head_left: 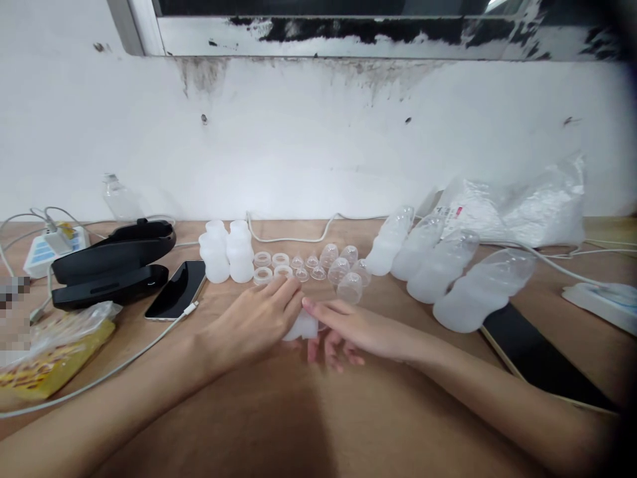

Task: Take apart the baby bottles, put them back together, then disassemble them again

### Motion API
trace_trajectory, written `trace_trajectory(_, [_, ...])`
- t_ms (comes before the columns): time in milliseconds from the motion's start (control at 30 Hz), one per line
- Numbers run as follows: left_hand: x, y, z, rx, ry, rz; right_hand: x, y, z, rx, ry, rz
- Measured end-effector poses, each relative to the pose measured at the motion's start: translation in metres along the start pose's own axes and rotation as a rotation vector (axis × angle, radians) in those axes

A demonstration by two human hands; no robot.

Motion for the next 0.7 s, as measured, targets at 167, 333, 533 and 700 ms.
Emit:
trace_trajectory(167, [0.0, -0.002, -0.001, -0.062, 0.009, -0.08, 0.017, -0.014, 0.004, -0.028, -0.2, -0.029])
trace_trajectory(333, [-0.004, 0.0, -0.001, -0.03, 0.172, -0.19, 0.022, -0.015, 0.005, 0.069, -0.132, -0.047])
trace_trajectory(533, [-0.024, 0.005, 0.02, -0.189, 0.536, -0.296, 0.002, 0.0, 0.001, 0.225, 0.569, -0.438])
trace_trajectory(700, [-0.022, 0.004, 0.018, -0.26, 0.654, -0.17, -0.008, 0.008, 0.0, 0.24, 0.718, -0.578])
Point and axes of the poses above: each hand's wrist, its own y-axis away from the middle knuckle, its own z-axis out of the palm, x = y × z, the point moved 5 cm from there along -y, towards the middle knuckle, and after that the axes turned 4 degrees about y, right-handed, at the moved point
